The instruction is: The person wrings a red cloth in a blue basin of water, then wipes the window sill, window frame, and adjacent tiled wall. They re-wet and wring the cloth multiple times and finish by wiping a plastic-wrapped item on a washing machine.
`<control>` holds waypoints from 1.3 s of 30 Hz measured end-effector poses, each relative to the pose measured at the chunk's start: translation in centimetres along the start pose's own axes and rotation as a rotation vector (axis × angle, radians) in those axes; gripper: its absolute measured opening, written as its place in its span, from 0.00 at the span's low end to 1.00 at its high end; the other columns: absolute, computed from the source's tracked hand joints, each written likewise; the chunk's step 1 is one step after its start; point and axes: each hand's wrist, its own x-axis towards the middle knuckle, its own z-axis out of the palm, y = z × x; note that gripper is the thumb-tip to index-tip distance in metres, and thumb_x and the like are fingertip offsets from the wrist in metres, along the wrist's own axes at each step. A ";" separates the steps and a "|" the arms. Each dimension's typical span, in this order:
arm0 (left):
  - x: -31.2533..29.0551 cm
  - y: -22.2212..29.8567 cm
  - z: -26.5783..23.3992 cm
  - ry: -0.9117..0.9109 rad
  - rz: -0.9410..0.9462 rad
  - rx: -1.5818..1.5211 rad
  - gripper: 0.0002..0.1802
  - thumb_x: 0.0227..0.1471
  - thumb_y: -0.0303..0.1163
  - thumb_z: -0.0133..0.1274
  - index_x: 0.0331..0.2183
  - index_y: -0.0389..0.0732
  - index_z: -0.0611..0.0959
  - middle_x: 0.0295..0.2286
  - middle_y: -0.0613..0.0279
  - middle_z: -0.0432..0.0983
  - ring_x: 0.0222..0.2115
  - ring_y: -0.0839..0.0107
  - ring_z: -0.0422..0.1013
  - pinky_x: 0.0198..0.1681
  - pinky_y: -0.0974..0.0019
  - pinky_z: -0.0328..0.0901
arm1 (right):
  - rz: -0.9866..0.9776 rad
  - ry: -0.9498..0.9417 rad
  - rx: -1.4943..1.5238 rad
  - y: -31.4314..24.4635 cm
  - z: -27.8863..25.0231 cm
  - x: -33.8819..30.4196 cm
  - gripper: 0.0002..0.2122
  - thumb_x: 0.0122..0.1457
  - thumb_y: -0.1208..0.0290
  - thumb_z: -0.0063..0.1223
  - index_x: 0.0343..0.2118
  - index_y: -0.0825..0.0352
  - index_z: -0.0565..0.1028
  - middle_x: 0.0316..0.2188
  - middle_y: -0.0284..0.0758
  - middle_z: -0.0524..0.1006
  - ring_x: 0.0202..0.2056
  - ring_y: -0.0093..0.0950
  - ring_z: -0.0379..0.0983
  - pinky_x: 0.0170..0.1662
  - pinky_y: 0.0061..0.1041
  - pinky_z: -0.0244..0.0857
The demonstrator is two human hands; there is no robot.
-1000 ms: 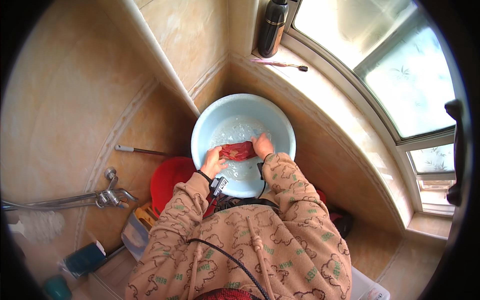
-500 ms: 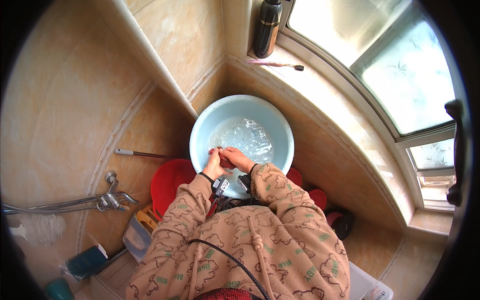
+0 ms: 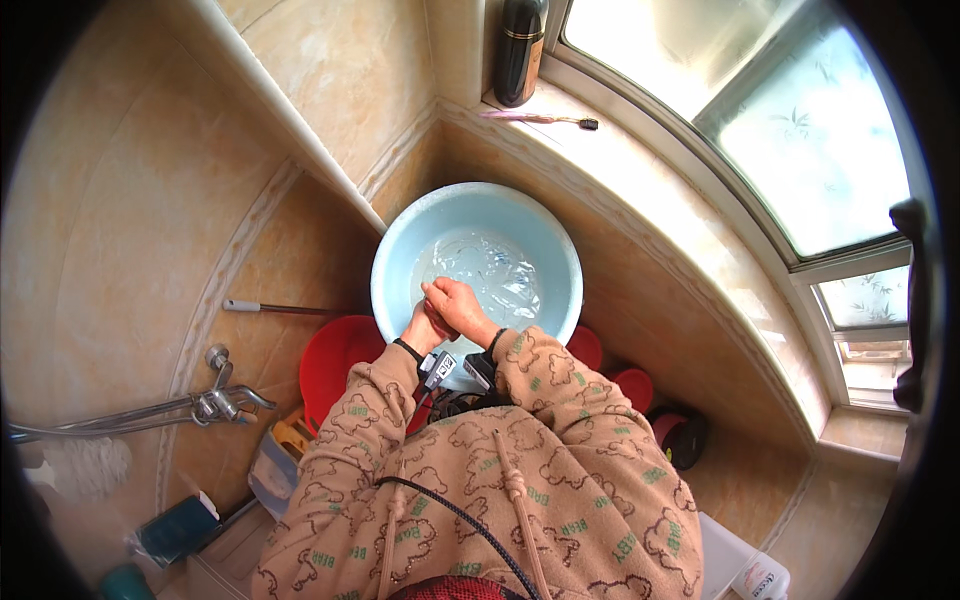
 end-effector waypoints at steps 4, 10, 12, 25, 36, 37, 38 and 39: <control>-0.4 1.6 3.2 0.126 0.022 -0.226 0.15 0.63 0.46 0.42 0.36 0.48 0.77 0.28 0.62 0.75 0.28 0.62 0.73 0.29 0.55 0.69 | -0.124 0.100 -0.331 2.2 -1.2 2.1 0.18 0.64 0.55 0.46 0.29 0.67 0.76 0.26 0.52 0.78 0.32 0.54 0.74 0.37 0.47 0.69; -0.4 1.2 5.7 0.217 0.133 0.011 0.18 0.67 0.38 0.37 0.48 0.37 0.73 0.46 0.52 0.75 0.47 0.55 0.73 0.52 0.47 0.67 | 0.139 0.096 -0.696 7.4 -5.7 3.0 0.21 0.65 0.51 0.43 0.36 0.69 0.76 0.33 0.55 0.78 0.39 0.55 0.75 0.43 0.49 0.68; -0.9 1.3 5.6 0.364 0.092 0.096 0.21 0.66 0.40 0.38 0.53 0.37 0.71 0.51 0.52 0.71 0.52 0.54 0.69 0.56 0.40 0.60 | 0.181 0.165 -0.705 9.0 -7.2 3.1 0.22 0.64 0.50 0.44 0.36 0.70 0.75 0.34 0.56 0.78 0.40 0.55 0.75 0.45 0.50 0.68; -1.0 0.1 3.7 0.445 -0.115 0.120 0.35 0.65 0.55 0.36 0.66 0.49 0.53 0.67 0.54 0.40 0.63 0.31 0.42 0.56 0.18 0.46 | 0.199 0.164 -0.353 11.5 -5.0 3.7 0.16 0.60 0.60 0.55 0.44 0.65 0.69 0.38 0.48 0.78 0.33 0.43 0.80 0.32 0.41 0.75; 0.7 -0.6 -1.1 0.145 -0.040 -0.058 0.28 0.65 0.57 0.33 0.47 0.44 0.73 0.38 0.53 0.76 0.38 0.53 0.73 0.41 0.42 0.70 | 0.340 -0.274 0.483 1.3 -1.4 -1.5 0.12 0.61 0.58 0.56 0.26 0.58 0.70 0.16 0.23 0.65 0.15 0.13 0.54 0.17 0.18 0.44; 0.3 -0.7 -0.9 0.104 0.063 0.201 0.26 0.65 0.55 0.33 0.45 0.44 0.74 0.37 0.54 0.75 0.37 0.56 0.73 0.39 0.48 0.70 | 0.324 -0.276 0.460 1.0 -1.4 -1.7 0.12 0.61 0.58 0.56 0.26 0.58 0.70 0.16 0.22 0.65 0.15 0.13 0.54 0.17 0.18 0.44; -0.1 -0.8 -0.6 0.084 0.139 0.307 0.25 0.65 0.54 0.33 0.43 0.44 0.76 0.37 0.56 0.75 0.37 0.59 0.72 0.37 0.53 0.70 | 0.290 -0.305 0.448 0.8 -1.3 -1.8 0.12 0.61 0.58 0.55 0.26 0.58 0.69 0.16 0.22 0.65 0.15 0.13 0.54 0.16 0.18 0.43; -0.4 -0.8 0.1 0.104 0.102 0.119 0.23 0.64 0.52 0.35 0.41 0.45 0.76 0.35 0.57 0.75 0.34 0.60 0.73 0.35 0.55 0.70 | 0.299 -0.284 0.390 0.8 -1.2 -1.6 0.13 0.62 0.58 0.55 0.27 0.62 0.72 0.16 0.26 0.68 0.16 0.17 0.60 0.17 0.21 0.52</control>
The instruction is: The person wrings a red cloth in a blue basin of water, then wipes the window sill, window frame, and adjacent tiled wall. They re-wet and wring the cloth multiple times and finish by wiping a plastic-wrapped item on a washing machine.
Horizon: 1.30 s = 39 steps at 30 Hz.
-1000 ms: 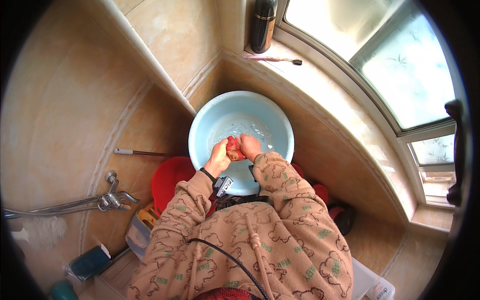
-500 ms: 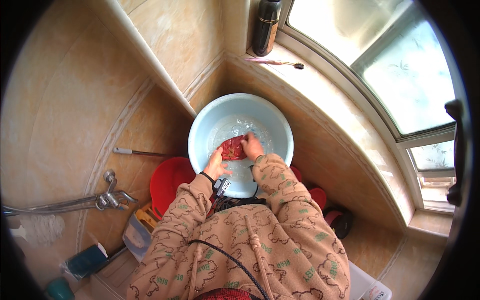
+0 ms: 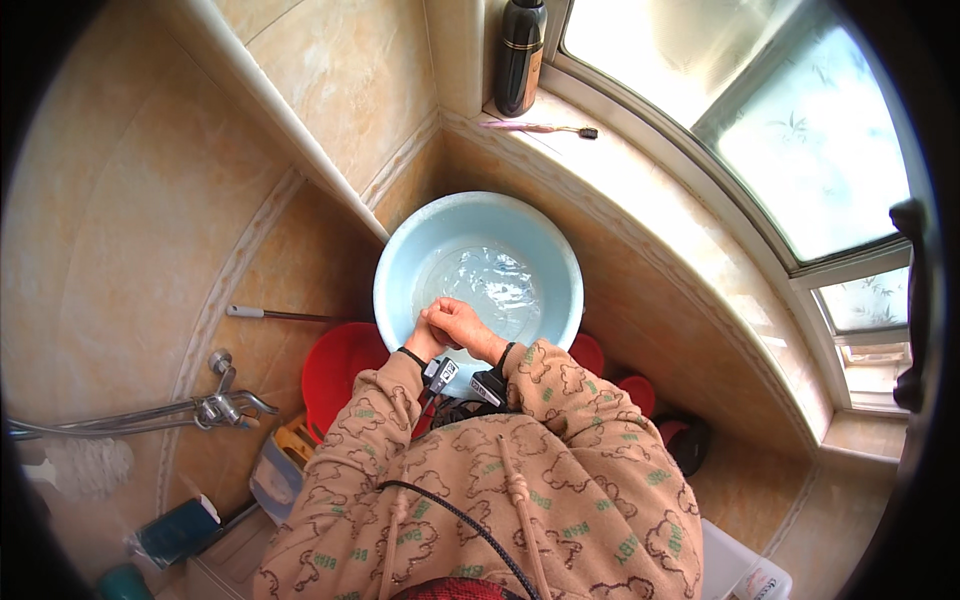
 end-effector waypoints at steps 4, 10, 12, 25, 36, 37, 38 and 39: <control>-0.3 1.2 2.7 0.079 -0.238 -0.168 0.16 0.62 0.48 0.41 0.30 0.51 0.77 0.24 0.69 0.75 0.21 0.67 0.71 0.22 0.63 0.66 | -0.179 0.349 -0.409 0.6 -1.0 2.0 0.16 0.63 0.57 0.53 0.31 0.68 0.75 0.20 0.37 0.76 0.24 0.30 0.73 0.31 0.33 0.69; -0.4 1.6 4.8 0.112 -0.090 -0.045 0.16 0.66 0.39 0.38 0.41 0.40 0.77 0.36 0.58 0.79 0.35 0.61 0.76 0.39 0.55 0.72 | -0.216 0.509 -0.975 2.2 -6.7 4.4 0.20 0.65 0.51 0.44 0.35 0.67 0.75 0.30 0.51 0.79 0.36 0.53 0.76 0.41 0.48 0.69; -0.5 2.2 5.1 0.094 0.017 -0.128 0.16 0.66 0.38 0.39 0.44 0.38 0.75 0.40 0.54 0.78 0.40 0.58 0.76 0.45 0.51 0.71 | -0.115 0.488 -1.014 3.8 -8.5 3.9 0.21 0.64 0.51 0.45 0.35 0.69 0.75 0.32 0.52 0.79 0.35 0.53 0.76 0.41 0.48 0.70; -1.1 2.0 4.5 0.196 -0.009 0.080 0.28 0.62 0.43 0.46 0.59 0.39 0.65 0.59 0.48 0.61 0.59 0.53 0.59 0.61 0.46 0.55 | 0.117 0.633 -0.866 5.2 -11.3 5.6 0.18 0.55 0.62 0.58 0.40 0.74 0.72 0.35 0.52 0.80 0.36 0.49 0.79 0.41 0.42 0.73; -0.4 3.4 4.4 0.013 0.060 0.033 0.15 0.63 0.46 0.49 0.36 0.43 0.79 0.30 0.64 0.77 0.29 0.72 0.72 0.32 0.66 0.67 | -0.074 -0.021 -0.074 0.4 -4.7 2.3 0.08 0.62 0.67 0.53 0.35 0.68 0.76 0.30 0.36 0.80 0.26 0.26 0.78 0.29 0.25 0.73; -0.4 3.8 4.2 0.053 0.072 0.037 0.14 0.62 0.43 0.50 0.36 0.42 0.79 0.30 0.64 0.78 0.29 0.72 0.73 0.31 0.65 0.67 | -0.055 -0.010 -0.017 0.0 -5.0 2.3 0.08 0.62 0.67 0.52 0.36 0.68 0.76 0.31 0.36 0.80 0.26 0.27 0.79 0.29 0.25 0.73; -0.4 3.6 4.4 0.155 0.072 -0.035 0.13 0.62 0.41 0.50 0.38 0.40 0.79 0.31 0.61 0.78 0.29 0.69 0.73 0.29 0.65 0.67 | -0.037 0.004 0.035 -0.3 -5.5 2.5 0.08 0.63 0.68 0.52 0.37 0.68 0.76 0.32 0.36 0.81 0.25 0.27 0.79 0.29 0.25 0.74; -0.6 3.8 4.2 0.176 0.086 -0.066 0.14 0.63 0.41 0.50 0.39 0.39 0.79 0.31 0.60 0.78 0.29 0.68 0.74 0.29 0.64 0.67 | -0.022 0.000 0.088 -0.5 -6.1 2.8 0.08 0.63 0.68 0.52 0.37 0.67 0.76 0.33 0.36 0.81 0.25 0.28 0.79 0.29 0.26 0.74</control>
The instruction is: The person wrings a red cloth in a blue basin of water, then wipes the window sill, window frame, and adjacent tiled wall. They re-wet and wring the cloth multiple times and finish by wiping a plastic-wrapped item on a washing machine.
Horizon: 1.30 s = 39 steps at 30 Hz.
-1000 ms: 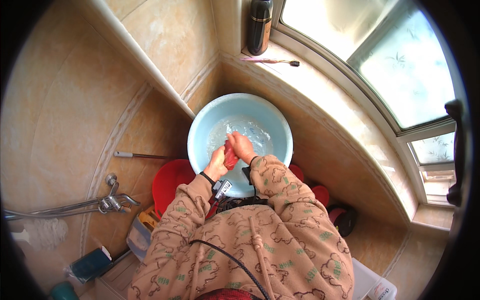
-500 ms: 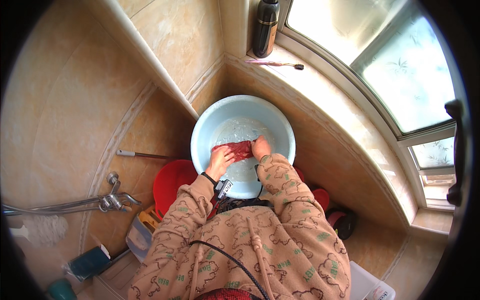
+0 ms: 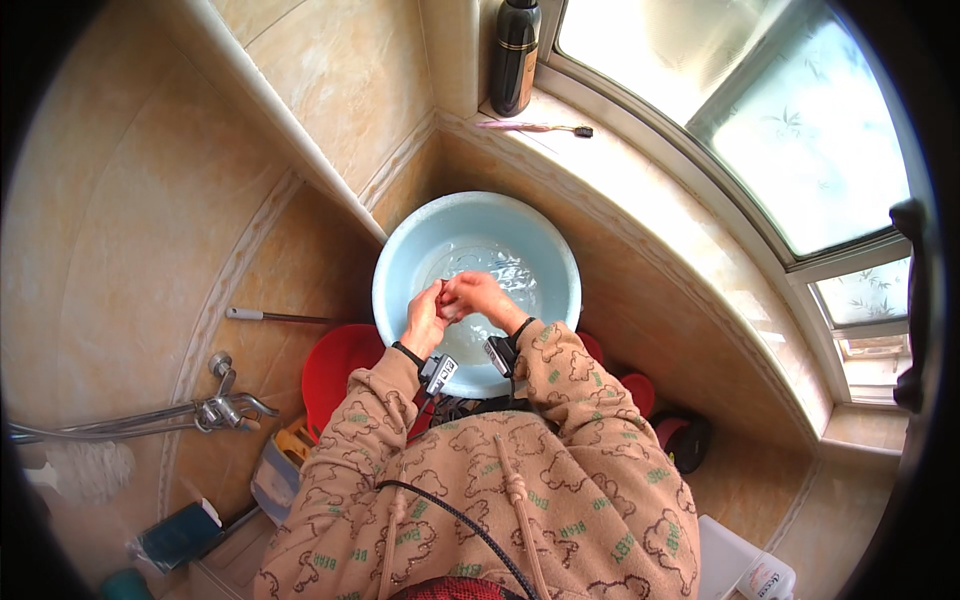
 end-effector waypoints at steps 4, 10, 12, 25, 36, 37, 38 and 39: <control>-1.4 1.2 0.5 -0.106 -0.014 -0.058 0.15 0.64 0.40 0.46 0.43 0.38 0.78 0.35 0.57 0.80 0.33 0.64 0.75 0.31 0.66 0.68 | 0.074 0.398 0.029 -0.1 -3.6 0.2 0.18 0.65 0.60 0.49 0.51 0.66 0.69 0.45 0.41 0.76 0.37 0.33 0.80 0.36 0.30 0.75; -3.6 2.7 3.5 -0.254 -0.132 -0.263 0.14 0.63 0.40 0.49 0.41 0.40 0.79 0.36 0.57 0.80 0.33 0.64 0.75 0.30 0.67 0.67 | 0.368 0.283 0.177 3.1 -4.9 -0.5 0.35 0.62 0.41 0.47 0.62 0.65 0.57 0.62 0.46 0.58 0.53 0.45 0.69 0.48 0.50 0.69; -3.5 2.5 4.1 -0.240 -0.132 -0.246 0.12 0.62 0.39 0.51 0.40 0.41 0.79 0.36 0.58 0.80 0.33 0.65 0.75 0.30 0.67 0.67 | 0.360 0.087 0.354 3.9 -4.9 0.2 0.33 0.63 0.40 0.45 0.59 0.65 0.63 0.54 0.47 0.69 0.50 0.43 0.73 0.51 0.53 0.68; 0.6 -0.9 -2.1 0.224 -0.201 0.232 0.37 0.56 0.40 0.55 0.62 0.45 0.58 0.64 0.50 0.41 0.59 0.37 0.48 0.49 0.25 0.58 | 0.005 0.856 -0.959 5.3 -8.9 2.5 0.19 0.60 0.60 0.53 0.46 0.71 0.68 0.39 0.55 0.77 0.41 0.56 0.75 0.46 0.48 0.71; 0.2 -2.0 0.1 0.006 -0.363 0.133 0.32 0.65 0.57 0.36 0.60 0.47 0.64 0.57 0.46 0.61 0.54 0.35 0.61 0.51 0.17 0.53 | 0.288 0.217 0.073 6.9 -0.8 2.5 0.13 0.63 0.63 0.54 0.44 0.66 0.72 0.32 0.35 0.79 0.30 0.27 0.77 0.31 0.29 0.74; 0.4 -2.0 0.0 0.035 -0.368 0.123 0.31 0.65 0.58 0.31 0.53 0.46 0.71 0.49 0.49 0.71 0.48 0.40 0.68 0.52 0.20 0.55 | 0.185 0.181 -0.002 6.7 0.0 2.2 0.13 0.63 0.62 0.54 0.43 0.66 0.72 0.31 0.34 0.79 0.29 0.25 0.75 0.30 0.26 0.72; 0.6 -1.9 -0.4 0.006 -0.358 0.053 0.31 0.65 0.59 0.31 0.53 0.45 0.72 0.49 0.48 0.71 0.48 0.41 0.68 0.52 0.21 0.56 | 0.136 0.192 -0.075 6.3 0.9 1.7 0.12 0.64 0.62 0.54 0.42 0.65 0.72 0.31 0.32 0.78 0.28 0.23 0.74 0.30 0.24 0.70; 0.8 -1.8 -0.9 0.014 -0.362 -0.019 0.32 0.65 0.59 0.32 0.53 0.44 0.72 0.50 0.48 0.71 0.49 0.42 0.68 0.53 0.23 0.57 | 0.083 0.117 -0.121 5.5 1.4 1.3 0.10 0.62 0.63 0.54 0.36 0.65 0.74 0.29 0.31 0.77 0.27 0.22 0.72 0.29 0.24 0.68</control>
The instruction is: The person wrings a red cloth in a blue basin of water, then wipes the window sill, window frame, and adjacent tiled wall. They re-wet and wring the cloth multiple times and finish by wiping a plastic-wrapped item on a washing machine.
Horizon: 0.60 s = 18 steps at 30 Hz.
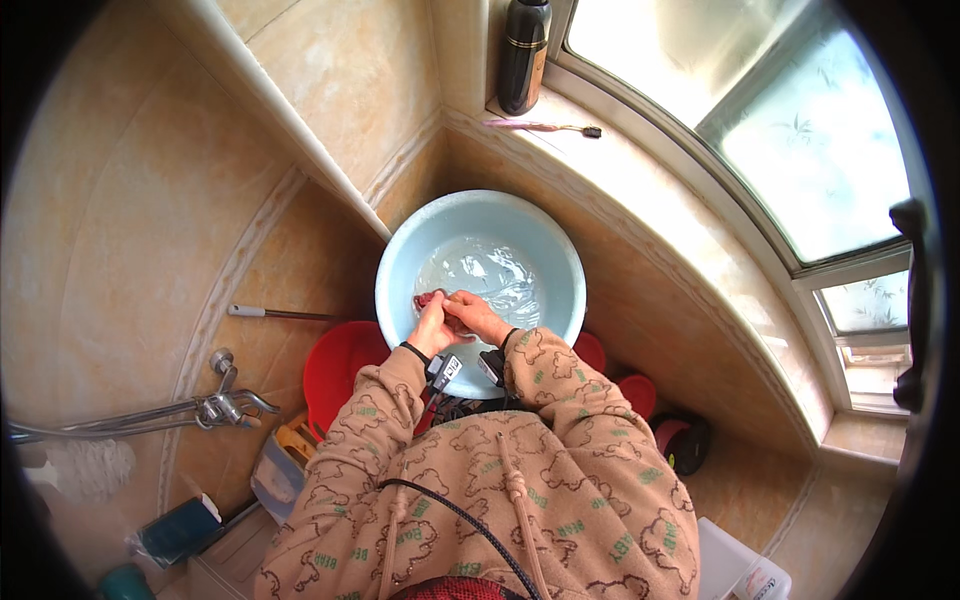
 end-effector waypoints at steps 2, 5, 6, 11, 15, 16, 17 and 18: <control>0.4 0.1 -1.1 -0.061 0.013 -0.095 0.31 0.65 0.58 0.33 0.52 0.42 0.72 0.50 0.47 0.71 0.50 0.46 0.68 0.56 0.30 0.59 | -0.045 -0.082 0.034 -1.3 0.7 -1.4 0.08 0.61 0.63 0.55 0.30 0.62 0.75 0.25 0.27 0.75 0.28 0.19 0.70 0.30 0.20 0.65; 0.8 -0.4 -3.2 -0.159 0.157 -0.022 0.23 0.64 0.54 0.41 0.40 0.44 0.78 0.33 0.56 0.76 0.34 0.62 0.72 0.38 0.54 0.69 | 0.002 -0.135 0.073 -3.2 1.8 -2.7 0.08 0.56 0.66 0.55 0.23 0.62 0.75 0.22 0.25 0.73 0.25 0.18 0.68 0.29 0.19 0.64; 1.2 -0.2 -3.5 -0.137 0.327 0.216 0.21 0.63 0.53 0.43 0.37 0.45 0.78 0.30 0.60 0.75 0.30 0.64 0.71 0.33 0.57 0.67 | -0.010 -0.159 0.054 -3.6 2.1 -3.1 0.08 0.55 0.66 0.55 0.23 0.63 0.75 0.21 0.27 0.74 0.24 0.19 0.68 0.29 0.21 0.65; 1.2 -0.5 -2.6 -0.092 0.135 -0.022 0.15 0.59 0.46 0.48 0.26 0.49 0.76 0.18 0.71 0.69 0.17 0.73 0.64 0.20 0.67 0.61 | -0.009 -0.061 0.057 -4.9 2.7 -4.0 0.11 0.56 0.64 0.53 0.20 0.64 0.75 0.18 0.28 0.72 0.19 0.21 0.68 0.24 0.23 0.63; -1.1 -0.4 0.3 -0.148 0.063 -0.030 0.14 0.60 0.43 0.45 0.24 0.51 0.75 0.16 0.70 0.68 0.16 0.73 0.65 0.19 0.68 0.61 | -0.271 0.160 -0.362 -5.6 2.2 -3.5 0.17 0.62 0.60 0.50 0.23 0.68 0.76 0.20 0.35 0.77 0.23 0.21 0.73 0.25 0.25 0.67; -1.8 -0.2 0.8 -0.177 0.049 0.052 0.15 0.61 0.44 0.44 0.24 0.51 0.74 0.17 0.70 0.69 0.16 0.73 0.66 0.18 0.68 0.62 | -0.178 0.156 -0.357 -5.7 1.6 -3.0 0.22 0.65 0.54 0.44 0.26 0.69 0.77 0.22 0.42 0.80 0.26 0.37 0.79 0.32 0.36 0.71; -2.3 0.0 1.5 -0.164 0.081 0.034 0.16 0.62 0.44 0.44 0.23 0.51 0.73 0.17 0.70 0.69 0.17 0.73 0.66 0.18 0.68 0.61 | -0.232 0.188 -0.480 -5.6 1.3 -2.5 0.23 0.65 0.53 0.43 0.26 0.69 0.78 0.23 0.43 0.80 0.27 0.40 0.79 0.34 0.37 0.71; -2.7 0.1 2.2 -0.139 0.113 0.009 0.17 0.63 0.44 0.43 0.23 0.50 0.73 0.17 0.70 0.69 0.17 0.73 0.66 0.17 0.69 0.61 | -0.277 0.239 -0.608 -5.3 1.0 -2.0 0.23 0.65 0.52 0.42 0.26 0.69 0.78 0.23 0.44 0.80 0.29 0.42 0.78 0.36 0.39 0.71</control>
